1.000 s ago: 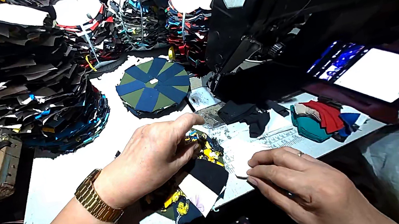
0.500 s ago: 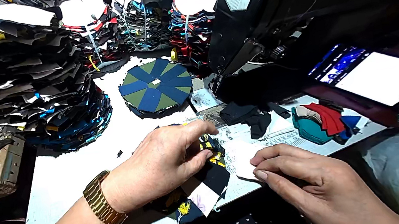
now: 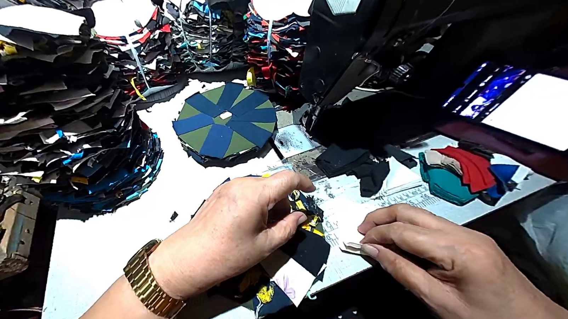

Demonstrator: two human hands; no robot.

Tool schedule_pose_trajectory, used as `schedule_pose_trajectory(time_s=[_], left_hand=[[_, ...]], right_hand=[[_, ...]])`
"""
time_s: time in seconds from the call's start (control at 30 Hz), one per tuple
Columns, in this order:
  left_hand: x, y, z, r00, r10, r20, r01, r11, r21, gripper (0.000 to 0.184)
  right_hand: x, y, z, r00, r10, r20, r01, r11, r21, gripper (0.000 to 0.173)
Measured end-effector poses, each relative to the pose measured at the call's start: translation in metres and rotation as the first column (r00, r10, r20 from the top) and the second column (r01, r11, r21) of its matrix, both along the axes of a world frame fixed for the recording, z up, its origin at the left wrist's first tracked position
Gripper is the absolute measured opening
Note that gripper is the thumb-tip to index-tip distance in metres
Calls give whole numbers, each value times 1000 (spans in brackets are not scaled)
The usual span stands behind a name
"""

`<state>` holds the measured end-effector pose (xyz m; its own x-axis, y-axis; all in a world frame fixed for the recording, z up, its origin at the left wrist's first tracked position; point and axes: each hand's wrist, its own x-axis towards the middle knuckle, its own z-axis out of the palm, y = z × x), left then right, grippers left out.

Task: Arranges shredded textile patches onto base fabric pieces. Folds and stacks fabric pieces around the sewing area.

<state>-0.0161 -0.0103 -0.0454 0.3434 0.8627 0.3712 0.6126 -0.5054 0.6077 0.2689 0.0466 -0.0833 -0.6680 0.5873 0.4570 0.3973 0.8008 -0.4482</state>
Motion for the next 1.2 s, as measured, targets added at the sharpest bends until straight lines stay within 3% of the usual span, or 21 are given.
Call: schedule_pose_trajectory(time_s=[0.27,0.5,0.73,0.87,1.0,1.13,1.2], left_hand=[[1,0,1,996,-33,81,35,999,-29,29],[3,-1,2,999,-25,23,26,999,-31,27],[10,-2,6,966,-63,250,90,991,-96,26],[12,-6,12,908,-53,416,166,956,-241,35],[12,-7,16,803,-24,595,297,882,-365,46],[13,-7,15,769,125,627,207,879,-429,53],[12,-7,12,762,196,617,129,888,-442,48]], right_hand=[[0,2,4,998,-32,-47,24,986,-167,17],[-9,1,2,995,-89,37,90,996,-6,20],[-6,23,23,969,-217,-122,183,954,-238,11],[-25,14,44,945,-183,-271,105,955,-276,7],[-55,-1,43,940,-32,-340,-48,974,-223,8],[-64,-1,36,933,155,-324,-208,969,-136,24],[-61,1,39,921,156,-358,-228,959,-169,26]])
